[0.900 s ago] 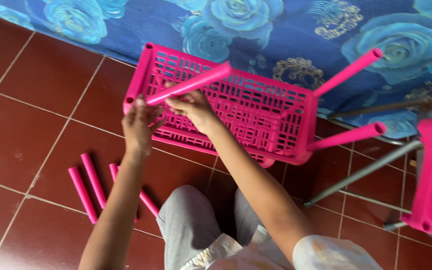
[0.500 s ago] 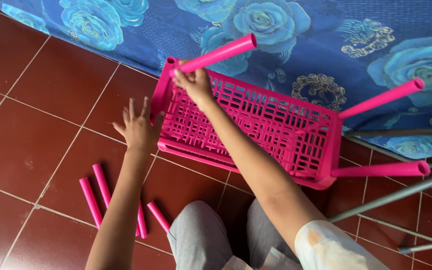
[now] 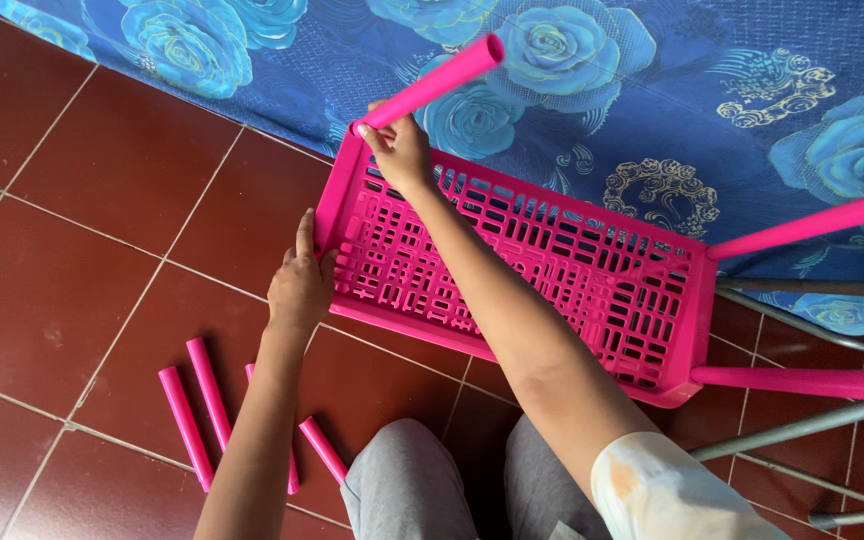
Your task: The person assembles pink plastic trays by inserting cylindrical pink legs into corner sockets. They stack multiple trays and insert legs one by one, then place the assembled units on a nearby chair.
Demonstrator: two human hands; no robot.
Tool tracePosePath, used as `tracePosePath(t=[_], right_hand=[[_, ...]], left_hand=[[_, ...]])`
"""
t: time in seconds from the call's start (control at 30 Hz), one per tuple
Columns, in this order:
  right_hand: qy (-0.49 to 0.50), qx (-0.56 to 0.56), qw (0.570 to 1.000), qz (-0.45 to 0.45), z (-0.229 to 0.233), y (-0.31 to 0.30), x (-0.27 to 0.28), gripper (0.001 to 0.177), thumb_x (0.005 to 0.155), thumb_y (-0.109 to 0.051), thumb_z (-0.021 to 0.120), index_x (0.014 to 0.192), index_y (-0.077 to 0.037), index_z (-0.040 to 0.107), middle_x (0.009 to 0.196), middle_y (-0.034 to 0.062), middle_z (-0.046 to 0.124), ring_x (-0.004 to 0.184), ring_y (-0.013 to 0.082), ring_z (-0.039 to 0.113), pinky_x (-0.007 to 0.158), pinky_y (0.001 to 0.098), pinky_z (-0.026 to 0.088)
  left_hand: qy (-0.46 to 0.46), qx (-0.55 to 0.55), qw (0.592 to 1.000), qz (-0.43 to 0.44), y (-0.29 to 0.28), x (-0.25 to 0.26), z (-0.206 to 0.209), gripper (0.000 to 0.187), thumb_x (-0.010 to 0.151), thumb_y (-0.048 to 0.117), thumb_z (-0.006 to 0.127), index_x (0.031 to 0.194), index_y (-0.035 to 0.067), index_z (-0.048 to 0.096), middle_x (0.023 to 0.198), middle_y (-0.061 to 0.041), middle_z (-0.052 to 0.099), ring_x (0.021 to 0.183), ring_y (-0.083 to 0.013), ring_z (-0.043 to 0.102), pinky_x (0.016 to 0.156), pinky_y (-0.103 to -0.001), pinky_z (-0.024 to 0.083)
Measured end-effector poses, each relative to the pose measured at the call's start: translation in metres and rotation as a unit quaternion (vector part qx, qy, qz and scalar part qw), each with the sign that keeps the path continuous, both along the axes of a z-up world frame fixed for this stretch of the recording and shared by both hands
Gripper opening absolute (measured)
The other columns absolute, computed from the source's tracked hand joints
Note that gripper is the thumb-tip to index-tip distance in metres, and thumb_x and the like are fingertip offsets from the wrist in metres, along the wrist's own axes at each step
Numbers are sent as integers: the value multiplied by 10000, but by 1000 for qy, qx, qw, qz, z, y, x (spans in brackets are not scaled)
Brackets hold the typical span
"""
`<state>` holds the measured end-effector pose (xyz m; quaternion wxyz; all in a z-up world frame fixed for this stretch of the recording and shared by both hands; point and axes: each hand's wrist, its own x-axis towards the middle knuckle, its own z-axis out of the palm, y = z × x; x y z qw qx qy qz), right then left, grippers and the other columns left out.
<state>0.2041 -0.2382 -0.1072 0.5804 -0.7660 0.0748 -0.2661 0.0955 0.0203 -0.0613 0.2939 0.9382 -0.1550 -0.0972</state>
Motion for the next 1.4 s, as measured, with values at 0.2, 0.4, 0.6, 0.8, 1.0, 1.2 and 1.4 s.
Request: tracePosePath(t=[0.2, 0.4, 0.6, 0.8, 1.0, 1.2, 1.4], right_hand=[[-37, -139, 989, -14, 16, 6, 11, 393, 945, -189, 801, 1262, -48, 617, 1108, 119, 785, 1045, 227, 789, 934, 339, 620], [56, -195, 979, -14, 42, 13, 10, 423, 891, -180, 775, 1239, -56, 570, 999, 104, 780, 968, 256, 779, 840, 361, 615], [58, -261, 963, -28, 65, 19, 7, 372, 842, -155, 813, 1131, -56, 601, 950, 115, 764, 894, 306, 760, 791, 413, 594], [61, -188, 980, 32, 67, 6, 7, 296, 844, -125, 798, 1102, -50, 672, 917, 95, 771, 846, 231, 795, 775, 349, 629], [65, -210, 974, 57, 65, -1, 7, 298, 834, -125, 821, 1085, -66, 671, 906, 95, 771, 850, 232, 788, 753, 340, 614], [-17, -330, 944, 18, 77, 5, 9, 223, 721, -107, 860, 863, -66, 694, 858, 148, 703, 756, 318, 715, 683, 403, 573], [164, -318, 934, -10, 99, 14, 6, 179, 722, -213, 854, 820, -124, 733, 769, 90, 743, 765, 304, 729, 697, 449, 559]], left_hand=[[3, 1, 1000, -2, 0, -1, 4, 754, 1018, 416, 565, 1634, 268, 157, 1119, -278, 665, 886, -459, 707, 774, -558, 580], [-2, 7, 1000, 3, -1, -1, 5, 748, 1014, 420, 568, 1632, 282, 170, 1121, -270, 669, 875, -454, 710, 761, -553, 585], [-5, 9, 1000, 2, -1, -1, 5, 746, 1011, 419, 567, 1630, 274, 176, 1108, -263, 673, 855, -449, 711, 744, -554, 586], [-3, 22, 1000, 2, -1, -3, 6, 752, 1011, 426, 560, 1636, 277, 169, 1104, -262, 678, 846, -444, 714, 736, -546, 592], [-1, 30, 1000, 1, -2, -1, 7, 749, 1010, 430, 548, 1627, 275, 154, 1119, -257, 676, 840, -442, 715, 723, -551, 592], [21, 40, 999, 7, -4, -2, 12, 742, 1018, 449, 536, 1632, 290, 151, 1128, -249, 679, 859, -434, 720, 737, -545, 596], [14, 37, 999, 11, -4, -3, 15, 739, 1007, 445, 539, 1628, 294, 168, 1131, -255, 675, 861, -444, 716, 737, -549, 593]])
